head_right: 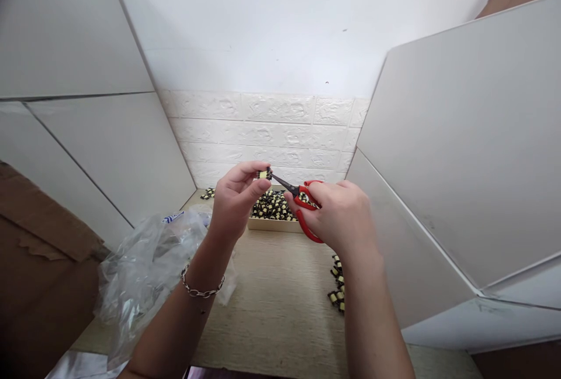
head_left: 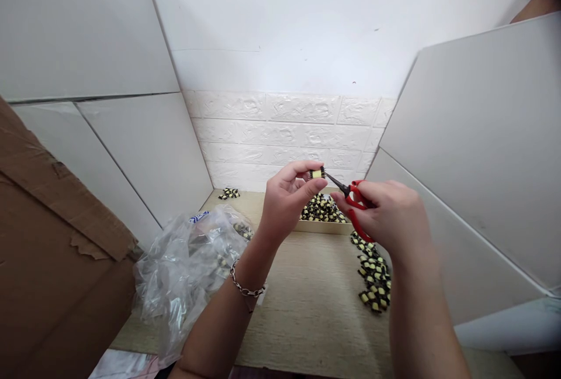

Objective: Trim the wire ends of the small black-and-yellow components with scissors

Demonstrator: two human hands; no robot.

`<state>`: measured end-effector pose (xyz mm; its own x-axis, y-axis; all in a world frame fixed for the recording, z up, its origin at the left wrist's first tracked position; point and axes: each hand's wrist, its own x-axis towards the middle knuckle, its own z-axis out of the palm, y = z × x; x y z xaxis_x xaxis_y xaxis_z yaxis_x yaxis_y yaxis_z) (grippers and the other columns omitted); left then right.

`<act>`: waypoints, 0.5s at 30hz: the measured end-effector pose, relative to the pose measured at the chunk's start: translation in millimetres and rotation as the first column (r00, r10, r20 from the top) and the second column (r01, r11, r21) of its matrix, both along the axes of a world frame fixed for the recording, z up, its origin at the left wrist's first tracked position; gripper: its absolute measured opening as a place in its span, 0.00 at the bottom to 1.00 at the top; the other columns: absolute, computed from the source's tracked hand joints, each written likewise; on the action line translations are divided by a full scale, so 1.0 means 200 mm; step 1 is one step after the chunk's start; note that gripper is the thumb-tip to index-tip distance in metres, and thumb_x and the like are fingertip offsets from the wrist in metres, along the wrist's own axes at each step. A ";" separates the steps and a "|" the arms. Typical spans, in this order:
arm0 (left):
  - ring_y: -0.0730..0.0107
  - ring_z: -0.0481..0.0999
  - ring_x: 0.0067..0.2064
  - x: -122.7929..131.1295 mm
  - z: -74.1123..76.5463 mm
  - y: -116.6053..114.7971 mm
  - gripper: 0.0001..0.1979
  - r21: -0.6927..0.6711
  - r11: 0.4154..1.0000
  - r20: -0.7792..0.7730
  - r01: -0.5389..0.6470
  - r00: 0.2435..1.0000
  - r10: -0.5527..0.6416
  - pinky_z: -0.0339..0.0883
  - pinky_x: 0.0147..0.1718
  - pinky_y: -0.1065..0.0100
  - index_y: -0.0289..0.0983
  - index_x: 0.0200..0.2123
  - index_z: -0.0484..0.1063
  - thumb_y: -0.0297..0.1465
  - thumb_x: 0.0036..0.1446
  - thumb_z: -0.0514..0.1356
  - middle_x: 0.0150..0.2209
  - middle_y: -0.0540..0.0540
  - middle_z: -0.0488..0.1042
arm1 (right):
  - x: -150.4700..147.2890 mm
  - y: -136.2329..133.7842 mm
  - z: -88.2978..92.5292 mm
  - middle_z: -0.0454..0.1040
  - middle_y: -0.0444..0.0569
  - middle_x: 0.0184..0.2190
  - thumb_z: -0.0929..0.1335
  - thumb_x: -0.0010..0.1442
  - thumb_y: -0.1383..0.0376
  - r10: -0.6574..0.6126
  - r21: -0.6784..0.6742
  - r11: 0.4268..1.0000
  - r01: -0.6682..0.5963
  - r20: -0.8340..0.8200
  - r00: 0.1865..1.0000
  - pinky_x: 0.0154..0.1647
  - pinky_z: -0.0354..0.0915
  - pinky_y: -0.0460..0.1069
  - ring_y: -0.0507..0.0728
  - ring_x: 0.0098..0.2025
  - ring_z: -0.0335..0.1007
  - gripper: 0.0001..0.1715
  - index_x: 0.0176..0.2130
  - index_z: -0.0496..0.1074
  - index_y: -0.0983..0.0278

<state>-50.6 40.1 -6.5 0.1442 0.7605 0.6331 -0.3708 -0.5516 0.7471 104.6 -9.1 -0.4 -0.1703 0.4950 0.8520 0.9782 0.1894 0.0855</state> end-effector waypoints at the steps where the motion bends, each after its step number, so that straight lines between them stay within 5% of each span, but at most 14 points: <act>1: 0.83 0.60 0.24 0.00 0.00 0.00 0.11 -0.001 1.000 0.001 0.003 1.000 -0.003 0.55 0.20 0.78 0.42 0.35 0.74 0.32 0.45 0.64 0.26 0.52 0.66 | 0.00 0.00 0.00 0.51 0.40 0.11 0.65 0.51 0.51 0.001 -0.002 1.000 -0.001 0.001 1.000 0.21 0.46 0.44 0.48 0.18 0.45 0.26 0.15 0.51 0.64; 15: 0.82 0.62 0.25 0.01 -0.01 0.00 0.10 -0.005 1.000 -0.004 0.015 1.000 -0.015 0.56 0.21 0.78 0.42 0.35 0.74 0.32 0.46 0.63 0.28 0.51 0.67 | 0.00 0.00 0.01 0.51 0.40 0.12 0.64 0.51 0.50 -0.009 -0.079 0.997 0.006 -0.041 0.999 0.21 0.45 0.44 0.48 0.18 0.45 0.27 0.16 0.50 0.64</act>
<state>-49.5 40.7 -7.6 0.1585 0.7611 0.6290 -0.3762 -0.5424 0.7512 103.9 -10.0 1.6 -0.1319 0.5620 0.8166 0.9820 0.1865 0.0303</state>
